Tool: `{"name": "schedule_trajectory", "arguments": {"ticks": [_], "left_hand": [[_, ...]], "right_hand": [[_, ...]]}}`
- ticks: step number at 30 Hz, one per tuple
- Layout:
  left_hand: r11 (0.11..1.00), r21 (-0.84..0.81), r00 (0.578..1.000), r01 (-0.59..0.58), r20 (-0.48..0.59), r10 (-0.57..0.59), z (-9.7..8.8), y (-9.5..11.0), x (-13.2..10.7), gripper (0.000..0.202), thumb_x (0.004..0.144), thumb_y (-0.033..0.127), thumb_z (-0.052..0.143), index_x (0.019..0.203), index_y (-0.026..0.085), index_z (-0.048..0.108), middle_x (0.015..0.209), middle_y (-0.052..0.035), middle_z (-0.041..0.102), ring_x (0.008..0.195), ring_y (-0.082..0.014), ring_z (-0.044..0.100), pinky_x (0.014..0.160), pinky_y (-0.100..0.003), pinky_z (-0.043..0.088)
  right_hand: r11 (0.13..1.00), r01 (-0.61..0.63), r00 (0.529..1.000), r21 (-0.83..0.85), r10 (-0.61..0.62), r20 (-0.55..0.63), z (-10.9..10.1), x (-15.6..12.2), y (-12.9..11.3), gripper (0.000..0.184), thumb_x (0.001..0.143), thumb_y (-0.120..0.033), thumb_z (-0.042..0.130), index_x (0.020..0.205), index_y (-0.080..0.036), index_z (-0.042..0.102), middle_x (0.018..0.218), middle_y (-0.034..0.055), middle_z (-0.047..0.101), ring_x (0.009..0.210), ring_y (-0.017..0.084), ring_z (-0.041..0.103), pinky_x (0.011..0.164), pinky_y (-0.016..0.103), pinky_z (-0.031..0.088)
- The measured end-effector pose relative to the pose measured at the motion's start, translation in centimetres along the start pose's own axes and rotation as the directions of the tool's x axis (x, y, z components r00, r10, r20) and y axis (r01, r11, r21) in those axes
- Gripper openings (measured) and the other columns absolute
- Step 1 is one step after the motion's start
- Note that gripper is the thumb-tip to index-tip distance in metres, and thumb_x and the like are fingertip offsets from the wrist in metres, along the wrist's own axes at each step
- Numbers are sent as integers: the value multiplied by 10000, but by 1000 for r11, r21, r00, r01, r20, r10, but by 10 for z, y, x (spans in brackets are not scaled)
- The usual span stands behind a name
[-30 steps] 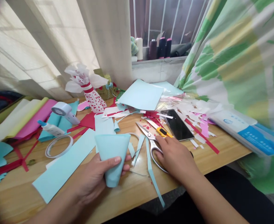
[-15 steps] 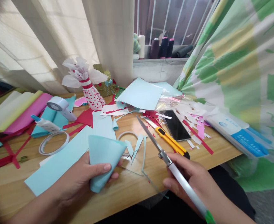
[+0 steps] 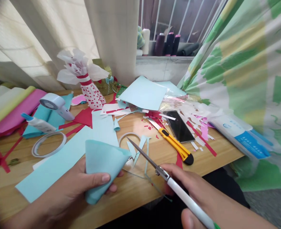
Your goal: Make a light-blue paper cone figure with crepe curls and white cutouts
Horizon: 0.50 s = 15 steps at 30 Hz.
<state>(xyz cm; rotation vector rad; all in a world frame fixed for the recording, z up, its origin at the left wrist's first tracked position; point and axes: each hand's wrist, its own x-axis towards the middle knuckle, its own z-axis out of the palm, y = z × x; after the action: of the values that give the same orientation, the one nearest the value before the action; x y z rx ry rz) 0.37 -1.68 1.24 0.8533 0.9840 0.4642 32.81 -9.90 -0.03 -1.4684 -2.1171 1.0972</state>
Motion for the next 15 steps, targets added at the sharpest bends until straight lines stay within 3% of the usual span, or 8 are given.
{"name": "schedule_trajectory", "arguments": {"ticks": [3,7,11,15], "left_hand": [[1000,22,1000,4,9,-4,1,1,0,386,668,326,752,956,118,599,923,-105,684,747,-225,670,626,-259,480],[997,70,1000,15,22,-16,1,0,0,381,677,352,744,936,111,603,870,-101,683,748,-221,667,603,-240,465],[996,86,1000,7,30,-9,0,-2,0,370,681,367,739,913,114,599,811,-85,680,744,-216,660,603,-238,459],[992,120,1000,26,2,-26,0,-1,-1,389,684,387,733,920,116,583,802,-94,689,744,-220,656,593,-240,453]], "right_hand": [[997,66,994,-40,-62,91,-7,1,-3,873,705,-631,598,1440,-289,273,1435,106,415,1242,374,450,979,447,417],[997,27,998,-79,-22,67,-4,2,-3,918,666,-688,591,1434,-282,295,1401,121,457,1204,392,484,916,466,476],[981,45,998,-188,-35,56,-1,4,-1,968,636,-674,632,1445,-299,254,1453,117,383,1260,414,407,977,550,381],[971,14,999,-238,-6,35,0,5,0,1001,597,-624,703,1439,-301,269,1452,111,384,1277,401,390,1008,541,347]]}}
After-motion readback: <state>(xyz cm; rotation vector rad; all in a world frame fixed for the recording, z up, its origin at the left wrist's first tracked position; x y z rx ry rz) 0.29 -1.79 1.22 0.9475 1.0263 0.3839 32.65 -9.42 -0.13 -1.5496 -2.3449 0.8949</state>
